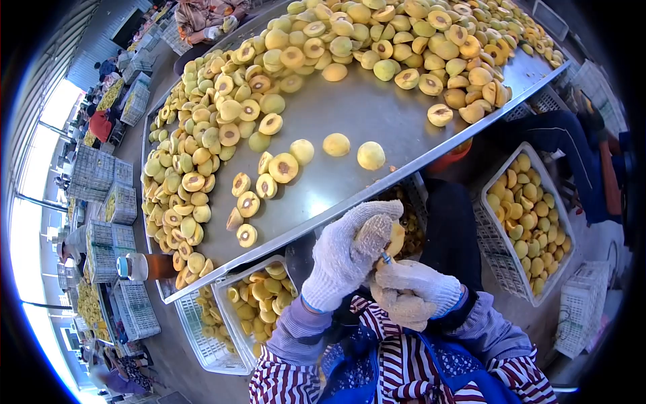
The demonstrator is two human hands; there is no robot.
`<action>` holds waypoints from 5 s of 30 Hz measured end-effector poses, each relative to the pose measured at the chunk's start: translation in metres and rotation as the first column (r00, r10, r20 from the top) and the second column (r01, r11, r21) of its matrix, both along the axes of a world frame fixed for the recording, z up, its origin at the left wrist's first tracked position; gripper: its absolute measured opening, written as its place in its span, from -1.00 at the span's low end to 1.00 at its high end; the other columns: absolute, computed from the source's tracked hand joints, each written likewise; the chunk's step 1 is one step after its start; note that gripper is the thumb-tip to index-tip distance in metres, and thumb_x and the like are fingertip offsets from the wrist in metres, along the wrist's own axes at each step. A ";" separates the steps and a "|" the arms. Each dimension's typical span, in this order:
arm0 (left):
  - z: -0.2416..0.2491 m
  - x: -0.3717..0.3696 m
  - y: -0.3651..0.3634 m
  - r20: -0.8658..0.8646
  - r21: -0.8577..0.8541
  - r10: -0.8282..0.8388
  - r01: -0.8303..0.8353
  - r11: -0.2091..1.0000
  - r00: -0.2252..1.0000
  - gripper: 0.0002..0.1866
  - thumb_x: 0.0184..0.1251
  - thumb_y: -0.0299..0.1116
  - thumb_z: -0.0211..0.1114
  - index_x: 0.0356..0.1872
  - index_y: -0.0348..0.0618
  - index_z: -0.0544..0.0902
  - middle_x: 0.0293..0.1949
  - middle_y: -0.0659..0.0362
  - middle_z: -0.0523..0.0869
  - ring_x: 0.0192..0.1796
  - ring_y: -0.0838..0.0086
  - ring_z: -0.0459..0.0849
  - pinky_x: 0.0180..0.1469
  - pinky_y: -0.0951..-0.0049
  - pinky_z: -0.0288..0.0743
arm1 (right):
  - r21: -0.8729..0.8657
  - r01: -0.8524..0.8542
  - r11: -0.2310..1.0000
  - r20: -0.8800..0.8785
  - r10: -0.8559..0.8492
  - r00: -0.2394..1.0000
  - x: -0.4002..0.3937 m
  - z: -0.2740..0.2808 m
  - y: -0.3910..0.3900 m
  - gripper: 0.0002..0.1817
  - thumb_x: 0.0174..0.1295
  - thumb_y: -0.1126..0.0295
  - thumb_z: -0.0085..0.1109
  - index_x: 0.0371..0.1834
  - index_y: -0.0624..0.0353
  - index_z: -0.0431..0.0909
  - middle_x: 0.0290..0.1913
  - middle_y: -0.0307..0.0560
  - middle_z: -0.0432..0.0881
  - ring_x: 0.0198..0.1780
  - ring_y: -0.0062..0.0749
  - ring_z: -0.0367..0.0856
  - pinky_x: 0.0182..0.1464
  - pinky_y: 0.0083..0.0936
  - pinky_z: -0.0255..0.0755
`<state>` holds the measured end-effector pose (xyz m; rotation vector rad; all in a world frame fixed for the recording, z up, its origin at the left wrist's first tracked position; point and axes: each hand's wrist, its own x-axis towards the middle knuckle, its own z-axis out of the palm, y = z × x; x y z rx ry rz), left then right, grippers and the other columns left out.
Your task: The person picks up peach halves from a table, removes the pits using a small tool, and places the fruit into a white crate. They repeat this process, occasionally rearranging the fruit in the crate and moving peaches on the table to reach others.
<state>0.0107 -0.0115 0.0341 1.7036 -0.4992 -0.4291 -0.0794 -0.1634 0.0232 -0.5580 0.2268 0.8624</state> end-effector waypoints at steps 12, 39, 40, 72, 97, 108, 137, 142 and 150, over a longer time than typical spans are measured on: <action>0.000 0.002 -0.003 -0.075 -0.099 -0.098 0.090 0.991 0.992 -0.54 0.50 -0.05 0.18 0.11 -0.26 0.65 0.03 0.07 0.73 0.06 0.35 0.69 0.13 0.39 0.54 | 0.245 -0.002 0.969 0.012 -0.001 1.000 -0.003 -0.017 -0.002 -0.53 0.57 0.07 -0.15 -0.45 0.16 0.42 -0.81 -0.31 0.30 -0.87 -0.54 0.24 -0.83 -0.57 0.16; -0.069 -0.037 0.148 0.184 0.409 0.538 -0.562 0.719 0.823 -0.56 0.47 -0.03 0.19 0.03 -0.23 0.68 -0.06 0.05 0.76 -0.03 0.28 0.73 0.06 0.34 0.59 | -0.343 0.022 0.939 0.075 0.004 0.997 0.005 -0.030 -0.023 -0.70 0.38 0.25 0.15 -0.38 0.30 0.51 -0.73 -0.16 0.46 -0.83 -0.50 0.32 -0.77 -0.58 0.25; -0.073 -0.039 0.177 0.312 0.579 0.369 -0.483 0.656 0.875 -0.62 0.43 -0.08 0.22 -0.02 -0.19 0.71 -0.08 0.05 0.76 -0.01 0.24 0.72 0.11 0.32 0.55 | -0.367 0.027 0.930 0.075 0.000 0.997 0.009 -0.024 -0.019 -0.71 0.38 0.24 0.15 -0.35 0.29 0.51 -0.73 -0.17 0.47 -0.80 -0.53 0.35 -0.75 -0.61 0.23; -0.029 -0.029 0.020 -0.411 -0.379 0.383 -0.537 0.754 0.828 -0.37 0.56 0.12 0.02 0.18 -0.36 0.53 0.02 0.06 0.67 -0.03 0.41 0.68 0.06 0.41 0.57 | -0.837 0.325 0.439 0.491 0.344 0.800 0.020 -0.012 0.040 -0.53 0.29 -0.01 0.23 0.02 0.15 0.51 -0.27 0.18 0.69 -0.19 0.16 0.71 -0.19 -0.16 0.56; -0.042 -0.028 0.017 -0.637 -0.516 0.186 -0.593 0.618 0.748 -0.36 0.42 0.00 0.27 0.29 -0.32 0.40 0.22 -0.02 0.53 0.14 0.28 0.61 0.07 0.34 0.59 | -0.801 0.327 0.501 0.480 0.211 0.851 0.010 -0.018 0.027 -0.59 0.28 0.05 0.27 -0.01 0.12 0.56 -0.26 0.14 0.71 -0.20 0.09 0.73 -0.16 -0.24 0.58; -0.019 -0.046 -0.006 -0.294 -0.374 0.409 -0.498 0.782 0.864 -0.29 0.51 0.21 0.02 0.27 -0.32 0.45 0.12 -0.08 0.61 0.10 0.34 0.62 0.18 0.34 0.53 | -0.715 0.246 0.655 0.471 0.190 0.862 0.009 -0.012 0.026 -0.61 0.35 0.09 0.22 -0.03 0.20 0.49 -0.34 0.00 0.70 -0.31 -0.11 0.72 -0.24 -0.26 0.56; -0.034 -0.021 0.058 -0.525 -0.287 0.455 -0.653 0.701 0.719 -0.38 0.57 0.16 -0.05 -0.01 -0.32 0.59 -0.10 -0.06 0.73 -0.29 0.39 0.74 -0.56 0.56 0.54 | 0.268 -0.276 0.923 0.077 0.265 0.961 0.003 -0.044 -0.017 -0.67 0.35 0.19 0.26 -0.16 0.28 0.50 -0.62 -0.30 0.46 -0.76 -0.65 0.31 -0.74 -0.65 0.18; -0.092 -0.018 0.188 0.635 0.648 0.208 -0.659 0.382 0.744 -0.73 0.37 -0.16 0.26 -0.04 -0.01 0.76 0.11 0.12 0.70 0.30 0.08 0.50 0.33 0.21 0.40 | -0.406 -0.155 0.901 -0.011 0.165 0.986 0.015 -0.040 -0.022 -0.77 0.30 0.31 0.20 -0.39 0.25 0.55 -0.64 -0.22 0.52 -0.75 -0.64 0.37 -0.74 -0.69 0.17; -0.143 0.141 0.228 0.634 0.594 0.413 -0.754 0.281 0.653 -0.41 0.28 0.13 0.26 0.26 0.09 0.55 0.38 0.03 0.46 0.39 0.05 0.41 0.41 0.19 0.25 | -0.581 -0.234 0.779 -0.009 0.282 0.959 0.038 -0.024 -0.002 -0.74 0.32 0.16 0.23 -0.32 0.10 0.49 -0.67 -0.36 0.44 -0.72 -0.72 0.34 -0.70 -0.75 0.16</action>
